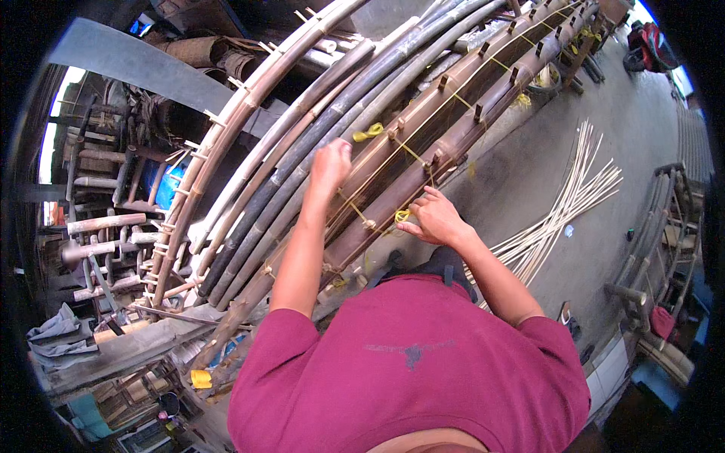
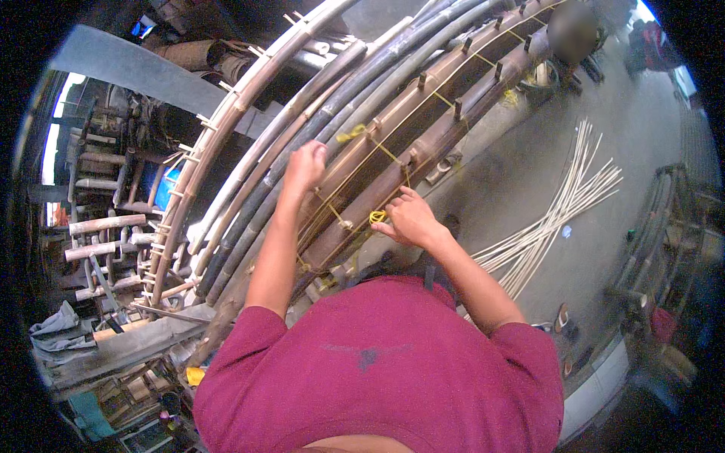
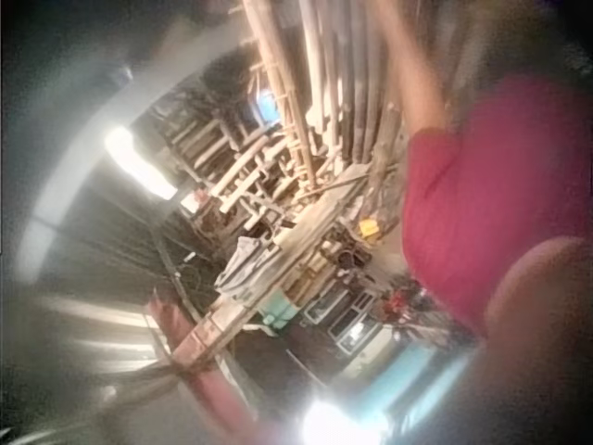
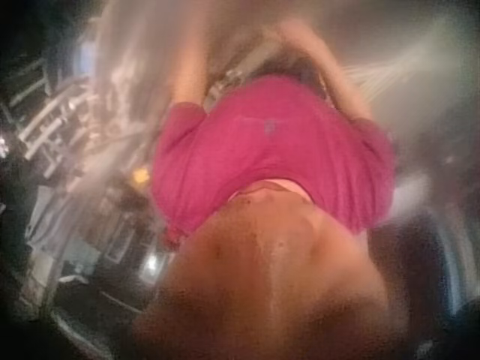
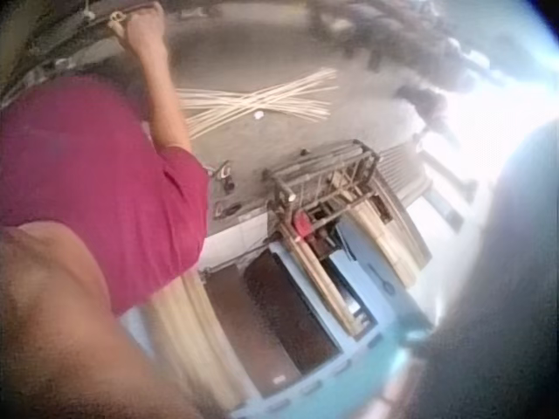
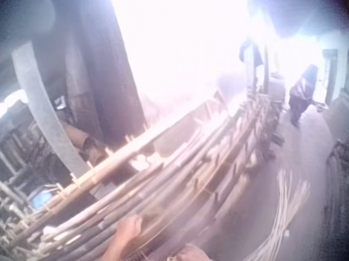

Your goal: The person ties thin bamboo sticks to a larger bamboo frame using yellow string. They repeatedly wrap and knot the string at multiple points along the frame, securing each stick in place. The person occasionally adjusts the sticks and repositions the string to maintain tension.

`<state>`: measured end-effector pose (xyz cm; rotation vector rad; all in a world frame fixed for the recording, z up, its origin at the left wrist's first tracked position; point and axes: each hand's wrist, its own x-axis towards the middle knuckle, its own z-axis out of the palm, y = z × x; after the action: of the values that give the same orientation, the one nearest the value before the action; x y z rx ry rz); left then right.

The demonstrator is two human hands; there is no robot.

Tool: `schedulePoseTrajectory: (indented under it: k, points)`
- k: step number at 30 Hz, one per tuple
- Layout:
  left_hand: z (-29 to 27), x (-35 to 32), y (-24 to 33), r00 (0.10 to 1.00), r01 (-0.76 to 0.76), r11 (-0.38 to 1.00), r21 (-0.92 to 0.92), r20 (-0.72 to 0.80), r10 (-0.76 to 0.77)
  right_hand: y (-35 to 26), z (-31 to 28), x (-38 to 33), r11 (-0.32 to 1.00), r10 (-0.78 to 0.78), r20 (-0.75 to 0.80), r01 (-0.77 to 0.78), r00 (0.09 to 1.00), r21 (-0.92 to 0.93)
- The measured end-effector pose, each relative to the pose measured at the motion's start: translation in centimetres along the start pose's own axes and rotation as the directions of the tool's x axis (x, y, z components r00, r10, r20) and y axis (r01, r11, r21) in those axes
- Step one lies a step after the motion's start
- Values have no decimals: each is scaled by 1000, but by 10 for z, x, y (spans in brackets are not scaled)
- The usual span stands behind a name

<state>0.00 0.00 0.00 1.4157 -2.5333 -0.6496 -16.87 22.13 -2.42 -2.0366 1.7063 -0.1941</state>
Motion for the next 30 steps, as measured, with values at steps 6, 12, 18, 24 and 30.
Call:
schedulePoseTrajectory:
  k: [6,12,18,24,30]
  points:
    - [19,-29,-13,952,-219,974,56,230,201,-88,50,-5,945,-44,-90,71,995,321]
    - [-23,1,42,979,-145,439,-887,-64,194,-110,91,-27,882,-34,38,12,999,471]
    - [-61,-28,-11,790,-4,999,46,-612,31,-80,88,-10,671,1,75,-56,997,740]
    - [64,-130,-95,994,106,958,-266,8,-107,-94,90,24,-693,307,377,-66,874,718]
    - [117,-147,-113,938,123,967,-224,-292,-187,-187,4,94,63,438,-325,332,838,941]
